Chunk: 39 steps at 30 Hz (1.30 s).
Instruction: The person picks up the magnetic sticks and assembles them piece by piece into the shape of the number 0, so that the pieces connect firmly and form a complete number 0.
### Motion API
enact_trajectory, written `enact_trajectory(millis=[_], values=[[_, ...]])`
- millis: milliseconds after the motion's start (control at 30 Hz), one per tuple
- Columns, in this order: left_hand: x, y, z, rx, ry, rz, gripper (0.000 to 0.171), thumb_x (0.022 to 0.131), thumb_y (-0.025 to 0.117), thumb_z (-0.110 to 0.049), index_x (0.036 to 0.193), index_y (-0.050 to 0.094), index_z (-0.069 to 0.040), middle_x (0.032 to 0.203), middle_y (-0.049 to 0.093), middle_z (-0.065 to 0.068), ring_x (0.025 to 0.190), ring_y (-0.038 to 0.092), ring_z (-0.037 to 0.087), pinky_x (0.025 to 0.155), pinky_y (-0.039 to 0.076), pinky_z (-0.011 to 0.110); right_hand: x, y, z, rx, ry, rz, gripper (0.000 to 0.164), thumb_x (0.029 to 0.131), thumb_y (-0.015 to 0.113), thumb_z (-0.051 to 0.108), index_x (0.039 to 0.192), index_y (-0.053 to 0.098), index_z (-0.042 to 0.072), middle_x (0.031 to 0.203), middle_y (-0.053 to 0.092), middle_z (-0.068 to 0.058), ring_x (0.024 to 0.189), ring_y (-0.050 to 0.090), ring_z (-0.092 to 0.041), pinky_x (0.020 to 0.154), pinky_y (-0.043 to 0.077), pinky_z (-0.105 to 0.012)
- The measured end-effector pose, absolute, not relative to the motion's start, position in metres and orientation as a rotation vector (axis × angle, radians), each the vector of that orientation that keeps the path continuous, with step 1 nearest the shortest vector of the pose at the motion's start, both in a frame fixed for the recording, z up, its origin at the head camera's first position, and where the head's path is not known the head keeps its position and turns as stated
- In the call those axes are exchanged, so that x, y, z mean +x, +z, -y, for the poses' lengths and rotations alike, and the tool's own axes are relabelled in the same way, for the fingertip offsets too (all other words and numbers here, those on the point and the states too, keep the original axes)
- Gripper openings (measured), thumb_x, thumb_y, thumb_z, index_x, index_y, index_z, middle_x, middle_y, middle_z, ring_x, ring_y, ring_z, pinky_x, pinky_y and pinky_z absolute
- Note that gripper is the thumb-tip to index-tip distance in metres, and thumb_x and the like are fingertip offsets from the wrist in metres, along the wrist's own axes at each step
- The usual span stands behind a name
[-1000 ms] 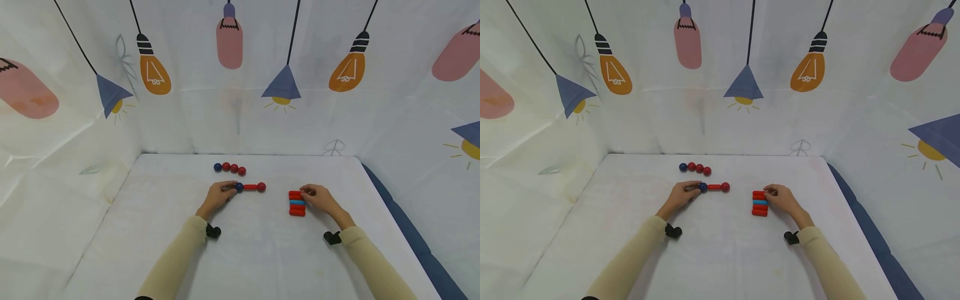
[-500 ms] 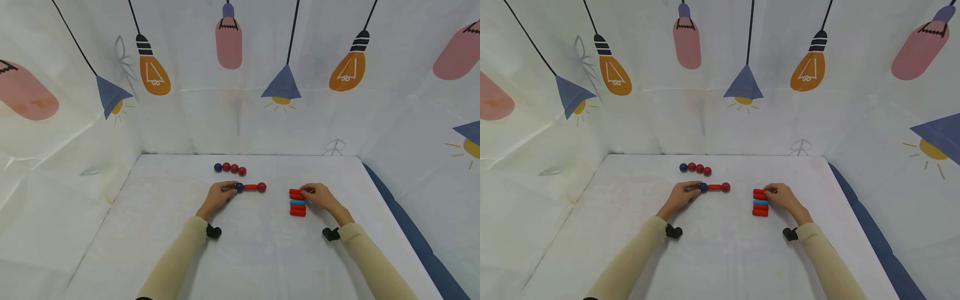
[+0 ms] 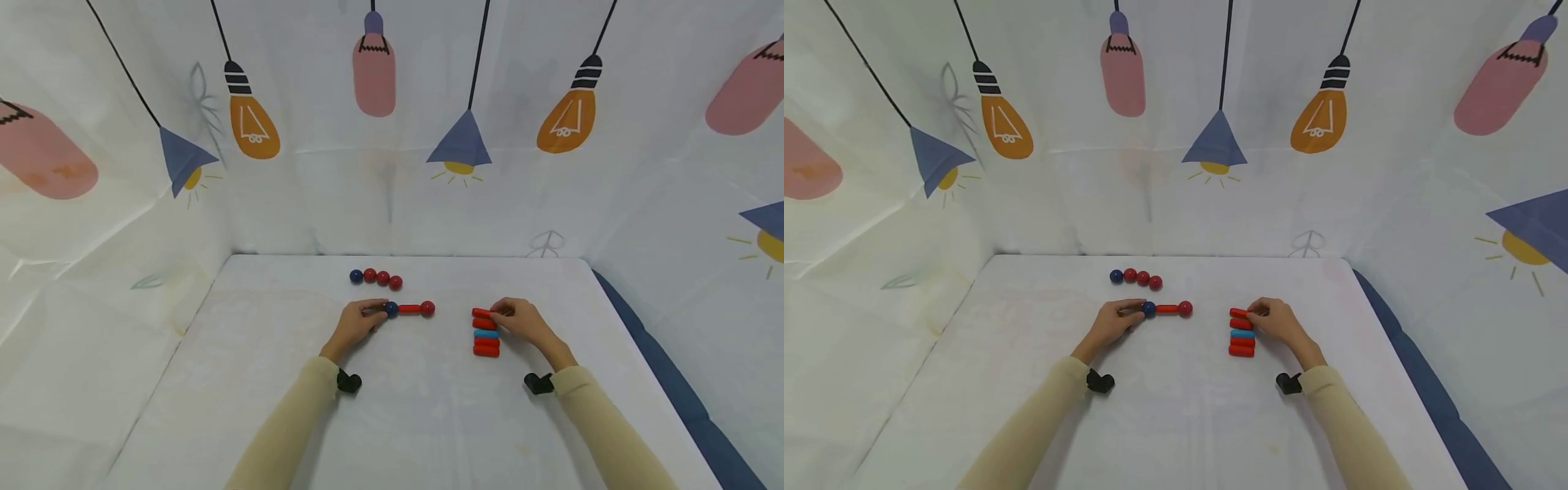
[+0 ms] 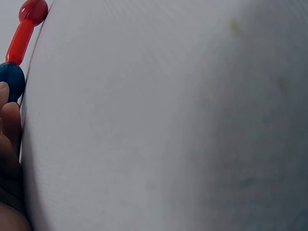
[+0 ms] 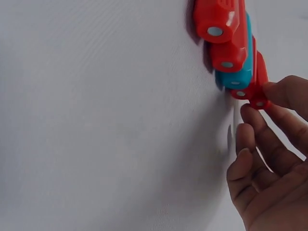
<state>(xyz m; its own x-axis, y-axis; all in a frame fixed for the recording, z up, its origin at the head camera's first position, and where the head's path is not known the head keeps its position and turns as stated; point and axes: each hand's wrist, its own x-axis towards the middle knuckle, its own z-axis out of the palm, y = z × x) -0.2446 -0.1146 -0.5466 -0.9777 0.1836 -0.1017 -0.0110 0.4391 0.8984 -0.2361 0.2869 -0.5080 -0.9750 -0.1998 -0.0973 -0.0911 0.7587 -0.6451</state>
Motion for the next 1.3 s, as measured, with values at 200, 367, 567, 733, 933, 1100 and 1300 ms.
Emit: enact_trajectory(millis=[200, 367, 567, 733, 933, 1100, 1300], values=[[-0.243, -0.547, 0.114, 0.160, 1.569, -2.507, 0.040, 0.098, 0.071, -0.021, 0.137, 0.068, -0.023, 0.123, 0.069, 0.005, 0.067, 0.061, 0.014, 0.063, 0.048, 0.025, -0.236, -0.508, -0.281, -0.215, -1.109, -2.790, 0.031, 0.100, 0.067, 0.027, 0.119, 0.069, 0.003, 0.112, 0.072, -0.016, 0.097, 0.063, -0.027, 0.079, 0.054, -0.033], [-0.243, -0.547, 0.115, 0.168, 1.562, -2.517, 0.039, 0.099, 0.069, -0.022, 0.138, 0.067, -0.022, 0.124, 0.069, 0.006, 0.067, 0.061, 0.013, 0.063, 0.048, 0.025, -0.236, -0.509, -0.269, -0.177, -1.171, -2.770, 0.031, 0.100, 0.068, 0.028, 0.119, 0.070, 0.004, 0.110, 0.071, -0.014, 0.097, 0.062, -0.026, 0.081, 0.053, -0.033], [-0.243, -0.547, 0.115, 0.186, 1.543, -2.541, 0.037, 0.101, 0.068, -0.024, 0.137, 0.068, -0.022, 0.123, 0.069, 0.005, 0.066, 0.061, 0.013, 0.064, 0.047, 0.025, -0.232, -0.512, -0.252, -0.158, -1.190, -2.770, 0.028, 0.099, 0.069, 0.028, 0.117, 0.071, 0.006, 0.104, 0.071, -0.011, 0.094, 0.060, -0.024, 0.080, 0.052, -0.031], [-0.243, -0.548, 0.116, 0.192, 1.549, -2.539, 0.036, 0.101, 0.068, -0.024, 0.137, 0.068, -0.021, 0.122, 0.069, 0.005, 0.065, 0.061, 0.013, 0.066, 0.048, 0.025, -0.229, -0.511, -0.240, -0.165, -1.230, -2.788, 0.025, 0.098, 0.070, 0.027, 0.114, 0.073, 0.008, 0.100, 0.072, -0.008, 0.092, 0.061, -0.024, 0.080, 0.051, -0.032], [-0.244, -0.548, 0.115, 0.186, 1.558, -2.525, 0.036, 0.100, 0.068, -0.024, 0.137, 0.068, -0.022, 0.122, 0.069, 0.005, 0.066, 0.061, 0.014, 0.064, 0.048, 0.024, -0.225, -0.506, -0.230, -0.211, -1.296, -2.806, 0.022, 0.098, 0.070, 0.025, 0.112, 0.073, 0.007, 0.098, 0.074, -0.007, 0.091, 0.065, -0.023, 0.076, 0.053, -0.029], [-0.244, -0.548, 0.114, 0.165, 1.564, -2.526, 0.036, 0.100, 0.069, -0.022, 0.135, 0.069, -0.022, 0.121, 0.069, 0.005, 0.066, 0.062, 0.014, 0.064, 0.048, 0.025, -0.220, -0.500, -0.218, -0.273, -1.333, -2.811, 0.021, 0.097, 0.071, 0.022, 0.110, 0.073, 0.007, 0.099, 0.073, -0.008, 0.093, 0.065, -0.025, 0.079, 0.053, -0.034], [-0.243, -0.546, 0.113, 0.147, 1.561, -2.528, 0.035, 0.100, 0.069, -0.021, 0.135, 0.069, -0.022, 0.120, 0.069, 0.005, 0.065, 0.061, 0.014, 0.063, 0.048, 0.025, -0.219, -0.500, -0.205, -0.313, -1.334, -2.814, 0.018, 0.096, 0.073, 0.022, 0.109, 0.074, 0.009, 0.101, 0.073, -0.007, 0.098, 0.063, -0.025, 0.081, 0.051, -0.034]])
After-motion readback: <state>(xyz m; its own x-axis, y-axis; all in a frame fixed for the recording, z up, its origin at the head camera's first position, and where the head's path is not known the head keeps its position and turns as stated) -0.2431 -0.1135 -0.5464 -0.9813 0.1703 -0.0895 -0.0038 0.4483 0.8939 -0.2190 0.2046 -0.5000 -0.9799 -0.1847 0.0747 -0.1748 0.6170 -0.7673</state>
